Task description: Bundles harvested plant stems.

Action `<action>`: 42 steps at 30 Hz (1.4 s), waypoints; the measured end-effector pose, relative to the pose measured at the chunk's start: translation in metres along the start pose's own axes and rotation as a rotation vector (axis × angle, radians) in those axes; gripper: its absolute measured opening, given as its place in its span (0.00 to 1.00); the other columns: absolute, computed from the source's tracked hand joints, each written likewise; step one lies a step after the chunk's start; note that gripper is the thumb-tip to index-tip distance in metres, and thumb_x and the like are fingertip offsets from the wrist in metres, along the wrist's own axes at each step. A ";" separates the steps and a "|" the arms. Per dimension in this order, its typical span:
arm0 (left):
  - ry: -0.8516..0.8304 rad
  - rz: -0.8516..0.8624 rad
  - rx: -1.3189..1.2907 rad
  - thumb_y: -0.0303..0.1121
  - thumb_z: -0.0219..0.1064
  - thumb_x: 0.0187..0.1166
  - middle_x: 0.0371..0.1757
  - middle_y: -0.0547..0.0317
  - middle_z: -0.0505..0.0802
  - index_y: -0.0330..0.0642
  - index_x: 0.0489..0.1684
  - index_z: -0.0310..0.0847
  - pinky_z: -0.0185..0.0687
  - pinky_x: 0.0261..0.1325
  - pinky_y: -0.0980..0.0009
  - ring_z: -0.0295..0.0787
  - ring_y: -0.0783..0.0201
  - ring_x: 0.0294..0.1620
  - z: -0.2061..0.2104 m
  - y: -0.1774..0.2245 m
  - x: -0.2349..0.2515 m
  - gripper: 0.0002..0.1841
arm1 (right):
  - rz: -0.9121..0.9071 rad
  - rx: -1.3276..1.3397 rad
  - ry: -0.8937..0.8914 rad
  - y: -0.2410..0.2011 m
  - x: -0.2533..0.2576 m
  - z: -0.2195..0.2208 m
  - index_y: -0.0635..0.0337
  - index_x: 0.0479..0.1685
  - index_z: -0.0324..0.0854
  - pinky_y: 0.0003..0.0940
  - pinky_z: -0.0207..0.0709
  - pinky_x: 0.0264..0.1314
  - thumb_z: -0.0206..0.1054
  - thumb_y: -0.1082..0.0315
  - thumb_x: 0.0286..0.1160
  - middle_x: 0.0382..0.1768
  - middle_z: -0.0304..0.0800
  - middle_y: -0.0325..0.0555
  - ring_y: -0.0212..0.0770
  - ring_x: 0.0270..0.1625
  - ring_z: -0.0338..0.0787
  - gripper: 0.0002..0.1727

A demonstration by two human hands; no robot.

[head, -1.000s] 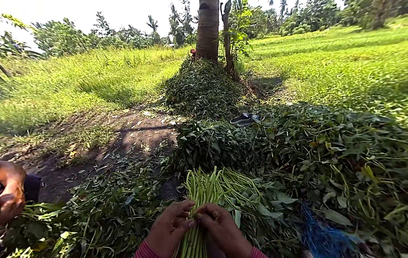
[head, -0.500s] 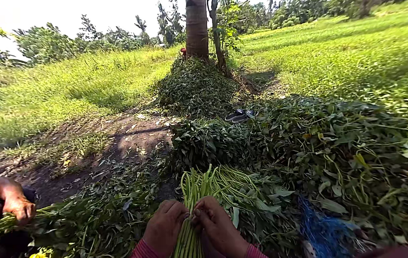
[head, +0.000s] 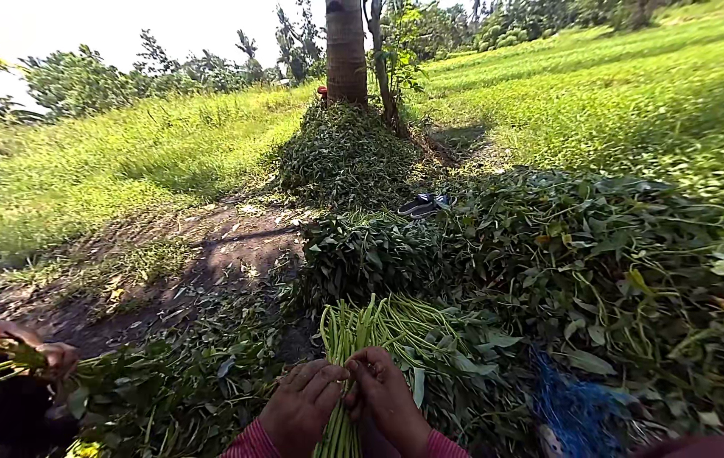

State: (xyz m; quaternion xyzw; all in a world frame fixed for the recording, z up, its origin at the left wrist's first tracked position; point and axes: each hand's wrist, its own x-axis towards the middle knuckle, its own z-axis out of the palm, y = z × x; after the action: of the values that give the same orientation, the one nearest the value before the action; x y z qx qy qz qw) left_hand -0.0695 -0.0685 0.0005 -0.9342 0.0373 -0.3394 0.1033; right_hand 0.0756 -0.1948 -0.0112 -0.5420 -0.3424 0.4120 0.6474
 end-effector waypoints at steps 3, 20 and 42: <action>-0.022 0.054 0.033 0.30 0.55 0.86 0.46 0.63 0.94 0.50 0.34 0.77 0.85 0.59 0.69 0.91 0.62 0.53 0.001 0.000 0.005 0.09 | 0.023 0.017 0.006 0.001 0.001 -0.001 0.65 0.56 0.80 0.31 0.91 0.31 0.57 0.64 0.90 0.50 0.80 0.52 0.36 0.26 0.89 0.13; -1.117 -0.817 -0.992 0.35 0.69 0.82 0.30 0.60 0.84 0.38 0.43 0.75 0.73 0.33 0.71 0.77 0.71 0.27 -0.042 -0.046 0.075 0.10 | -0.747 -0.420 -0.144 0.019 -0.007 -0.010 0.60 0.54 0.89 0.29 0.88 0.57 0.70 0.73 0.76 0.62 0.82 0.59 0.40 0.59 0.89 0.11; -0.665 -0.831 -0.367 0.33 0.59 0.84 0.58 0.41 0.88 0.32 0.49 0.84 0.85 0.62 0.52 0.90 0.49 0.55 -0.037 0.006 0.029 0.12 | -0.707 -0.544 -0.114 0.032 -0.004 -0.024 0.52 0.39 0.90 0.41 0.77 0.72 0.65 0.70 0.79 0.56 0.88 0.43 0.41 0.67 0.83 0.07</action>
State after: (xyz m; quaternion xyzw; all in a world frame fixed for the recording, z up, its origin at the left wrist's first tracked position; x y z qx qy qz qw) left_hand -0.0709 -0.0849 0.0447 -0.9298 -0.3097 -0.0270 -0.1969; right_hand 0.0905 -0.2062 -0.0466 -0.5186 -0.6378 0.0896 0.5623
